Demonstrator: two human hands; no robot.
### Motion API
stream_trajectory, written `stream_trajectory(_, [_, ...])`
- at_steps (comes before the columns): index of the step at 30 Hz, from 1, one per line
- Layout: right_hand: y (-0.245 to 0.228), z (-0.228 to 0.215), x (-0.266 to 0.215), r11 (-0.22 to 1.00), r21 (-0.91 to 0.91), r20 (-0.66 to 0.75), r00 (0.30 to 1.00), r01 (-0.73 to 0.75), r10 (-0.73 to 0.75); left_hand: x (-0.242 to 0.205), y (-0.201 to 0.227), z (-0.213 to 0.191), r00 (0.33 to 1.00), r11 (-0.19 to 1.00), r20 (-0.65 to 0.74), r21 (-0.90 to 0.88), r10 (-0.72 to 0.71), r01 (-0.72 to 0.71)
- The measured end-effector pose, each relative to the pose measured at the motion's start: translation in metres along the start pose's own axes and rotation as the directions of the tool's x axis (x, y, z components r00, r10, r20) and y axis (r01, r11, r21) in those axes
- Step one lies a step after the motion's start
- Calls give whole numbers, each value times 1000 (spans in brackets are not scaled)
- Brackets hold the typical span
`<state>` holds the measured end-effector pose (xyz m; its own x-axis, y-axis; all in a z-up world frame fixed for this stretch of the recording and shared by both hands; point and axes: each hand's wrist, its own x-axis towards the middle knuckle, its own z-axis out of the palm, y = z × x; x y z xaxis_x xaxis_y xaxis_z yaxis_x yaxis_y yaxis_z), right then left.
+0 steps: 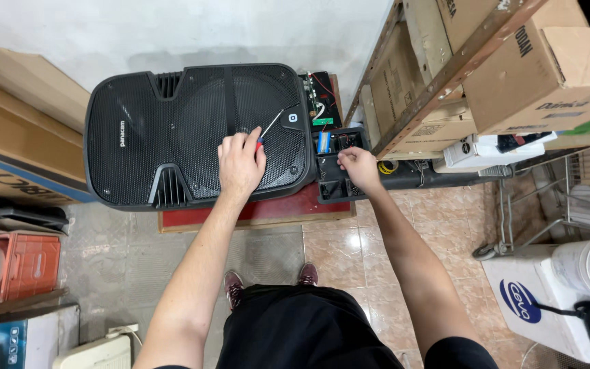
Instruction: The person assembles a Panasonic portable speaker by placing the front grille, inserting screws, and tightening them with a screwdriver. The person also handles a small blue battery pack and wires inside the speaker casing.
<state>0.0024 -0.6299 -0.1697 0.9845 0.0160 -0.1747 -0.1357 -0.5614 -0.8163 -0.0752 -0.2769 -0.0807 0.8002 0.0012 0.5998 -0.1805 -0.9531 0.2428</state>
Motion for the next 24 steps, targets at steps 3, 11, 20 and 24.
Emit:
stream_trajectory(3, [25, 17, 23, 974, -221, 52, 997, -41, 54, -1, 0, 0, 1000, 1000, -24, 15, 8, -8])
stream_trajectory(11, [29, 51, 50, 822, -564, 268, 959, 77, 94, 2, 2, 5, 996, 998, -80, 41, 41, -38])
stream_trajectory(20, [75, 76, 74, 750, -661, 175, 976, 16, 133, 4, 3, 3, 995, 998, -86, 40, 43, -40])
stream_trajectory(24, [74, 43, 67, 736, -675, 138, 988, 39, 74, 7, 4, 1, 996, 999, -79, 16, 41, -40])
